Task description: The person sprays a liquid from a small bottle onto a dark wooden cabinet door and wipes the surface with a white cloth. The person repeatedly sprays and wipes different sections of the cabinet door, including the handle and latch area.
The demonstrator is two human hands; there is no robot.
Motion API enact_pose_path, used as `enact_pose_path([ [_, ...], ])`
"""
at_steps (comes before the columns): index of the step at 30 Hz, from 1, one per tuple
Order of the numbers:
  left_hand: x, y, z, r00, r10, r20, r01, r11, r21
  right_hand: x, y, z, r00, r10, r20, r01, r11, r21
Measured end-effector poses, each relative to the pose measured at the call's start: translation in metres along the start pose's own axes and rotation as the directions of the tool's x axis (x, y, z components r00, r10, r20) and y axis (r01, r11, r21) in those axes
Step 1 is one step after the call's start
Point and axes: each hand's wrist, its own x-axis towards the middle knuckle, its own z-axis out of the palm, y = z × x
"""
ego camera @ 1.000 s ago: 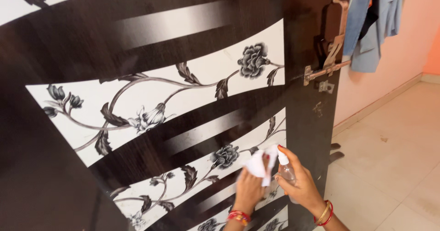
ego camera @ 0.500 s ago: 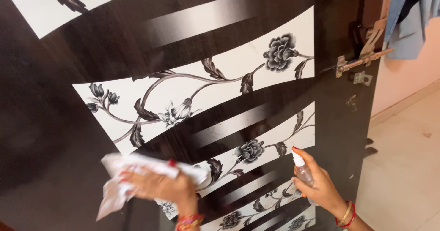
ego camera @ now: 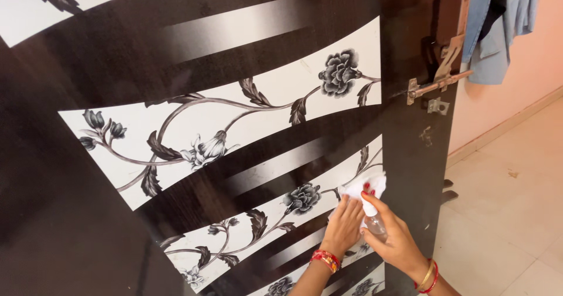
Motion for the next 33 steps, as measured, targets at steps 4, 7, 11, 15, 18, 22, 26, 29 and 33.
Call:
enact_pose_path([
  [4,-0.014,-0.006,-0.006,0.958,-0.104,-0.265,0.094,0.994,-0.053,-0.003,-0.002,-0.003,1.0,-0.018,-0.012,0.018,0.999,-0.032],
  [7,-0.04,-0.041,-0.048,0.795,-0.589,0.145,0.48,0.465,-0.744,-0.003,-0.003,-0.008,1.0,0.013,-0.023,-0.013,1.0,0.027],
  [11,-0.105,-0.111,-0.084,0.48,-0.651,-0.588,0.632,0.721,-0.283,-0.002,-0.009,-0.013,0.983,0.181,-0.013,-0.18,0.982,0.064],
  [15,-0.185,-0.164,-0.116,0.213,-0.773,-0.598,0.884,0.413,-0.22,-0.001,-0.019,-0.003,0.992,0.127,-0.007,-0.125,0.987,0.101],
  [18,-0.192,-0.194,-0.144,0.116,-0.788,-0.604,0.887,0.356,-0.294,0.01,-0.033,0.01,0.995,0.095,0.011,-0.096,0.987,0.13],
  [22,-0.139,-0.23,-0.177,0.162,-0.705,-0.69,0.889,0.409,-0.209,0.047,-0.059,0.035,0.999,0.015,-0.05,-0.007,0.987,0.159],
  [26,-0.054,-0.203,-0.173,0.561,-0.664,-0.493,0.624,0.732,-0.275,0.08,-0.078,0.063,0.973,-0.215,-0.084,0.227,0.955,0.191],
  [29,-0.031,-0.168,-0.156,0.889,-0.192,-0.415,0.283,0.944,0.171,0.078,-0.091,0.075,0.874,-0.478,0.09,0.478,0.878,0.028],
  [33,-0.02,-0.162,-0.158,0.92,-0.064,-0.386,0.111,0.989,0.101,0.089,-0.101,0.049,0.91,-0.366,0.192,0.393,0.91,-0.128],
])
